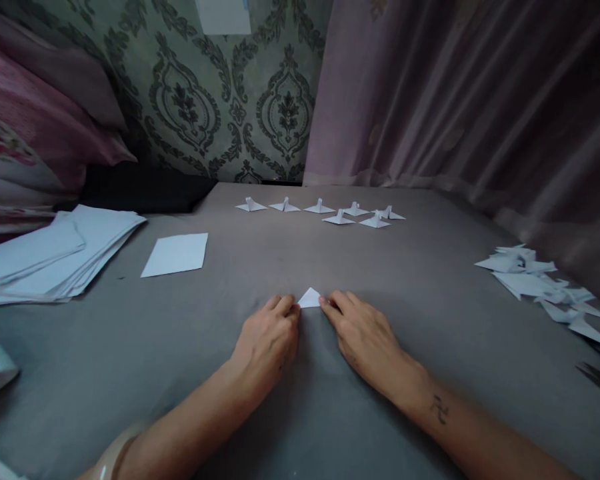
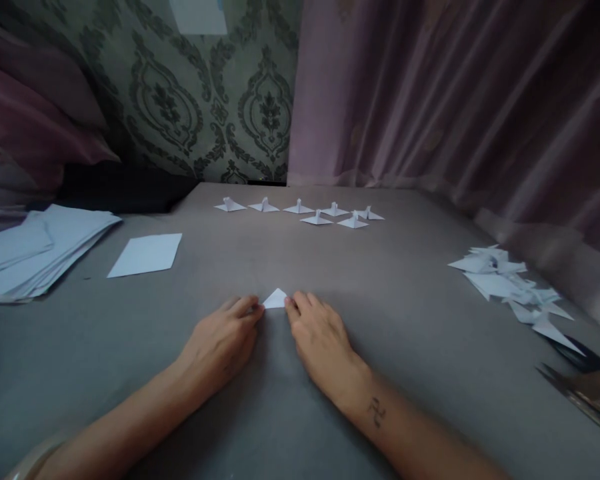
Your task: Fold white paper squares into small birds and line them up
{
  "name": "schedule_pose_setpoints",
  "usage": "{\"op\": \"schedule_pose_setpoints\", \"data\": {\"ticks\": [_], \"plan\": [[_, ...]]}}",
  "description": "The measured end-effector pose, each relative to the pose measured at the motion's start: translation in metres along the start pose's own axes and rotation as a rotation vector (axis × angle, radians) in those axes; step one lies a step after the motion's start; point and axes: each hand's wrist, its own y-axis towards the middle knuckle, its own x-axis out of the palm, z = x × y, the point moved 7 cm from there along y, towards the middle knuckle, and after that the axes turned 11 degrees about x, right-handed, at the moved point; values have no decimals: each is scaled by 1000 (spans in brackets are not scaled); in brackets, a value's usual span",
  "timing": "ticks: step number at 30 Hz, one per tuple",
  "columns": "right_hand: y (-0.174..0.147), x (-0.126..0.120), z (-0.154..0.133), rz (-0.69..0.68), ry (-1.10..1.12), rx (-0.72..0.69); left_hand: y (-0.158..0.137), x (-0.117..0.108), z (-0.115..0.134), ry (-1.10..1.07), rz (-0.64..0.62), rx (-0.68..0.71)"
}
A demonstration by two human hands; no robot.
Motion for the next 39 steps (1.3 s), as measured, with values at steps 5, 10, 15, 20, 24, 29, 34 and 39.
{"op": "schedule_pose_setpoints", "data": {"ticks": [5, 10, 15, 20, 24, 29, 34, 39], "plan": [[0, -1, 6, -5, 107, 8, 2, -7, -7, -86, 159, -56], [12, 0, 18, 41, 319, 158, 18, -1, -28, -220, 277, -87], [21, 8, 28, 45, 494, 268, 25, 11, -42, -353, 323, -94], [20, 8, 32, 47, 595, 319, 24, 10, -40, -430, 299, -105], [20, 8, 29, 33, 688, 231, 23, 7, -33, -489, 288, -76], [22, 17, 34, -3, 966, 237, 19, 4, -33, -688, 346, -76], [22, 19, 37, 39, 1190, 283, 13, -7, -27, -707, 372, -25], [19, 15, 24, -35, 1208, 194, 7, -15, -20, -750, 388, -4]]}}
